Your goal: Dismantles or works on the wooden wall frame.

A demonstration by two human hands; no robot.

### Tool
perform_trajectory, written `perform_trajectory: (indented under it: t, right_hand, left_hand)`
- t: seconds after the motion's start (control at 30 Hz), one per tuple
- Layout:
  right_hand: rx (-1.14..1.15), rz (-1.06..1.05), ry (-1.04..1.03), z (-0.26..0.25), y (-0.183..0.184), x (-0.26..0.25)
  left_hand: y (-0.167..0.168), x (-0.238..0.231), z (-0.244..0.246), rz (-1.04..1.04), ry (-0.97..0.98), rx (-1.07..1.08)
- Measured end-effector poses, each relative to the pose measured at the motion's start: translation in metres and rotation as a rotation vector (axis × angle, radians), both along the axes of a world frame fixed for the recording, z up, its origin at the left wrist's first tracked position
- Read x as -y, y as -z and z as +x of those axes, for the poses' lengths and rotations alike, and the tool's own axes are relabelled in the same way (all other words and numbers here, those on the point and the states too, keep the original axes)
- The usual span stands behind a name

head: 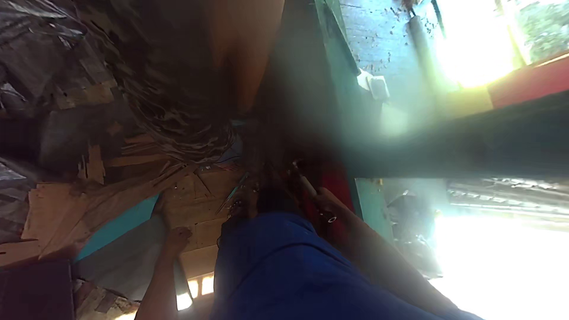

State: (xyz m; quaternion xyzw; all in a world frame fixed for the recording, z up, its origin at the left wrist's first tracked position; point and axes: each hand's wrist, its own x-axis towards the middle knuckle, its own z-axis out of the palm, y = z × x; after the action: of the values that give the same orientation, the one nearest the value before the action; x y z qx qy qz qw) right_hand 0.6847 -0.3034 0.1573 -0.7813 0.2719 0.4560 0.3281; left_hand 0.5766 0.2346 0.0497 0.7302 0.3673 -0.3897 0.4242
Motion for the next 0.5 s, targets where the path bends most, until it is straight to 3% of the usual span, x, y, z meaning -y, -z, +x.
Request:
perform_trajectory:
  t: [0.17, 0.27, 0.5]
  right_hand:
    - [0.061, 0.008, -0.170, 0.084, 0.010, 0.007]
    - [-0.008, -0.073, -0.326, 0.159, 0.010, -0.001]
    - [-0.115, -0.202, -0.689, 0.277, 0.026, -0.021]
  left_hand:
    - [-0.003, 0.034, 0.020, 0.023, -0.239, -0.003]
    - [-0.003, 0.063, 0.037, 0.009, -0.378, -0.015]
    - [-0.004, 0.126, 0.077, -0.013, -0.500, 0.047]
